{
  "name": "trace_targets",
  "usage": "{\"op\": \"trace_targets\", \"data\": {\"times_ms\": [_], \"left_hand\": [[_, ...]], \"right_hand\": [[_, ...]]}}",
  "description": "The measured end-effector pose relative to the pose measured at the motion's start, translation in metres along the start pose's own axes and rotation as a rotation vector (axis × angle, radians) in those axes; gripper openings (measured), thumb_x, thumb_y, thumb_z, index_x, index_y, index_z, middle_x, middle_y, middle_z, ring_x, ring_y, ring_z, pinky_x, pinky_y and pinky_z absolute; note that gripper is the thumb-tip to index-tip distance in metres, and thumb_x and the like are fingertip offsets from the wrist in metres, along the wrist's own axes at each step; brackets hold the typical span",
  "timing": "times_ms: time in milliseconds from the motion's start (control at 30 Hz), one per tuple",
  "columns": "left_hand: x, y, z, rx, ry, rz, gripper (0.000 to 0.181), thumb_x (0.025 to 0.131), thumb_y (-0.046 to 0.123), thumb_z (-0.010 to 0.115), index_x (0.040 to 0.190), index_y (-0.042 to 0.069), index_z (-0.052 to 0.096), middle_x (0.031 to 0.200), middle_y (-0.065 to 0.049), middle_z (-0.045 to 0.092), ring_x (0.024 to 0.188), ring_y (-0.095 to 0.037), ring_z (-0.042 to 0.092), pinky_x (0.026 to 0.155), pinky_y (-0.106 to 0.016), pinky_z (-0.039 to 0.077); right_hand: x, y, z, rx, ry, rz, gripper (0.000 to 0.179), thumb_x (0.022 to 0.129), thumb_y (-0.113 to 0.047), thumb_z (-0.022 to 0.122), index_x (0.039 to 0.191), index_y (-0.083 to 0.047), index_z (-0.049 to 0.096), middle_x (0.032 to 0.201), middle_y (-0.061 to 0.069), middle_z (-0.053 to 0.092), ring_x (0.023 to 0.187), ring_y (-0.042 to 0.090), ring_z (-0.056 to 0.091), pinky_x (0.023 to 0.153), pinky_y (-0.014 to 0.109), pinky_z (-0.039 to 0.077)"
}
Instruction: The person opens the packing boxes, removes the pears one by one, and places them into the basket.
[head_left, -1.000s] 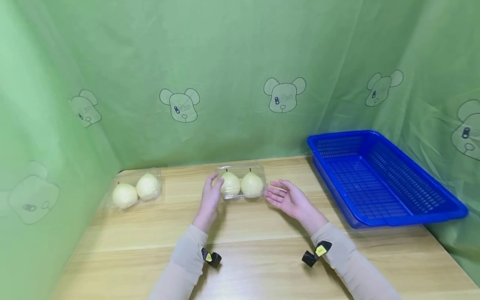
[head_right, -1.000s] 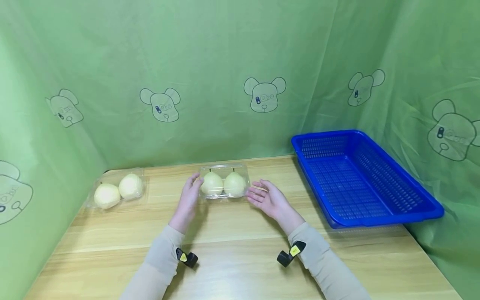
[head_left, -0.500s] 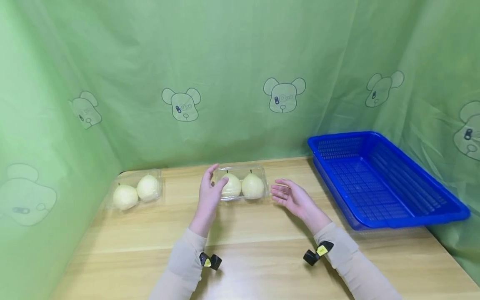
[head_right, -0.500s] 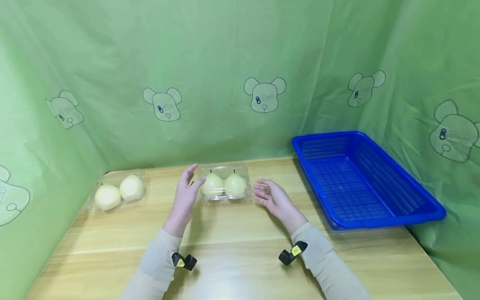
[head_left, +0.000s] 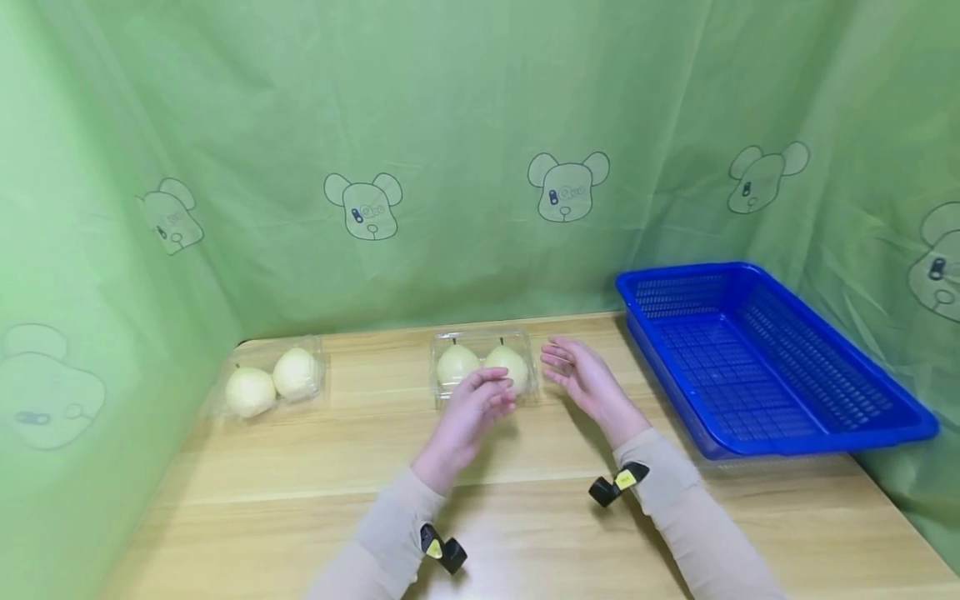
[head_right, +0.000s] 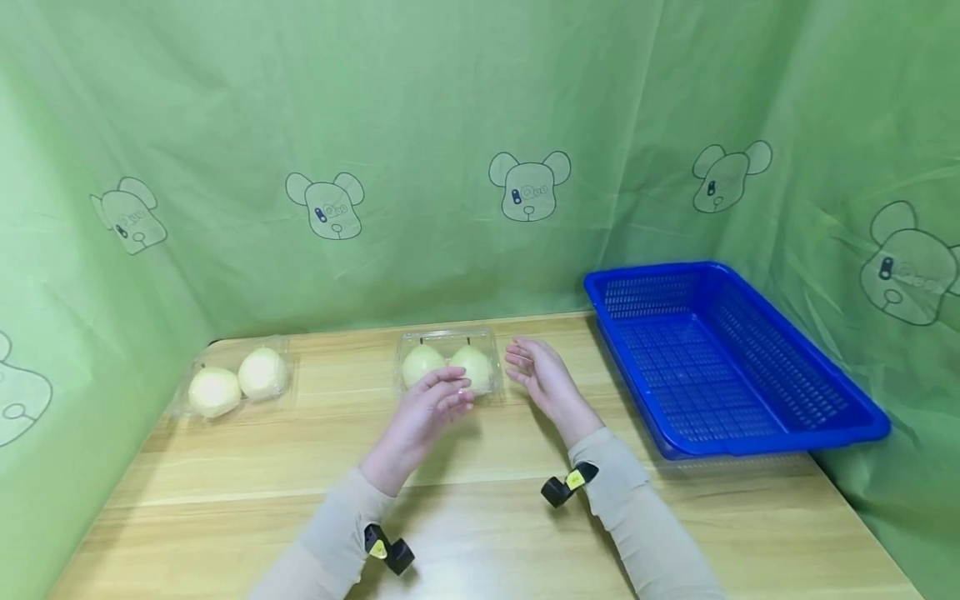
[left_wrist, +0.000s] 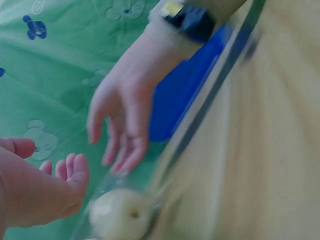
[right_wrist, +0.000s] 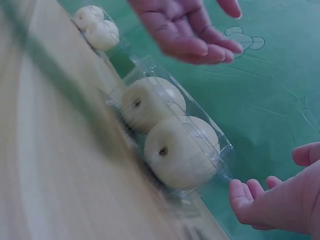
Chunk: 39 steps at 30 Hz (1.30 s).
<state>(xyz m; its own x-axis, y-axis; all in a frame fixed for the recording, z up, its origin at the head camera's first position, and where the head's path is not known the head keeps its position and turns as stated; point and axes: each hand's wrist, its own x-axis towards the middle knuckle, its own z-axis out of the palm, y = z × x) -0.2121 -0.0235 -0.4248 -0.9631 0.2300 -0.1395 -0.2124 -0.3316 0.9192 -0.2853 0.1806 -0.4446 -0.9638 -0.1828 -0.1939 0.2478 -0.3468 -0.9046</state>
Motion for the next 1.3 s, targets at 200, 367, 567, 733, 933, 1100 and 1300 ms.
{"op": "trace_targets", "data": {"times_ms": [200,367,567,733,933,1100,1300], "left_hand": [[0.004,-0.023,-0.001,-0.053,-0.078,-0.138,0.042,0.096,0.014,0.052,0.132,-0.009,0.047,0.105,-0.005,0.062,0.095,-0.017,0.061,0.106,-0.041,0.048],[0.008,-0.037,-0.005,-0.088,-0.049,-0.23,0.043,0.099,0.017,0.049,0.134,-0.007,0.046,0.111,-0.009,0.062,0.096,-0.019,0.062,0.108,-0.043,0.047],[0.016,-0.051,-0.008,-0.159,0.071,-0.222,0.041,0.098,0.015,0.05,0.131,-0.008,0.045,0.103,-0.008,0.06,0.092,-0.02,0.062,0.106,-0.043,0.049],[0.022,-0.057,-0.008,-0.205,0.164,-0.149,0.032,0.098,0.014,0.052,0.122,-0.006,0.05,0.1,-0.008,0.062,0.089,-0.018,0.063,0.101,-0.041,0.052],[0.028,-0.059,-0.005,-0.236,0.21,-0.092,0.016,0.096,0.009,0.053,0.109,-0.001,0.056,0.1,-0.01,0.067,0.088,-0.016,0.066,0.1,-0.04,0.054],[0.03,-0.061,-0.003,-0.25,0.241,-0.085,0.019,0.094,0.009,0.057,0.109,-0.002,0.059,0.106,-0.015,0.069,0.089,-0.016,0.068,0.099,-0.039,0.054],[0.031,-0.064,-0.003,-0.287,0.281,-0.088,0.019,0.092,0.01,0.059,0.108,-0.001,0.061,0.102,-0.013,0.071,0.089,-0.017,0.07,0.102,-0.043,0.052]], "right_hand": [[0.009,-0.002,0.005,0.033,-0.004,-0.012,0.057,0.105,-0.021,0.036,0.151,0.005,0.014,0.159,0.026,0.016,0.147,0.038,0.021,0.124,0.048,0.019],[0.016,-0.004,0.011,0.053,0.005,-0.018,0.056,0.105,-0.019,0.035,0.152,0.004,0.015,0.159,0.026,0.017,0.147,0.036,0.024,0.124,0.046,0.021],[0.019,-0.004,0.011,0.043,0.006,-0.018,0.055,0.105,-0.016,0.033,0.153,0.003,0.015,0.16,0.026,0.016,0.148,0.036,0.023,0.124,0.046,0.021],[0.02,-0.003,0.007,0.041,0.009,-0.013,0.055,0.104,-0.014,0.034,0.152,0.003,0.015,0.159,0.026,0.017,0.147,0.037,0.024,0.124,0.046,0.022],[0.02,-0.002,0.003,0.037,-0.012,-0.003,0.054,0.105,-0.015,0.032,0.152,0.004,0.013,0.158,0.027,0.019,0.146,0.038,0.024,0.123,0.047,0.022],[0.021,-0.002,0.002,0.027,-0.018,0.005,0.053,0.105,-0.015,0.031,0.152,0.003,0.015,0.158,0.027,0.02,0.146,0.037,0.025,0.123,0.045,0.024],[0.024,0.001,0.001,0.011,-0.009,0.023,0.053,0.105,-0.016,0.033,0.152,0.003,0.017,0.158,0.026,0.02,0.144,0.035,0.028,0.122,0.042,0.027]]}}
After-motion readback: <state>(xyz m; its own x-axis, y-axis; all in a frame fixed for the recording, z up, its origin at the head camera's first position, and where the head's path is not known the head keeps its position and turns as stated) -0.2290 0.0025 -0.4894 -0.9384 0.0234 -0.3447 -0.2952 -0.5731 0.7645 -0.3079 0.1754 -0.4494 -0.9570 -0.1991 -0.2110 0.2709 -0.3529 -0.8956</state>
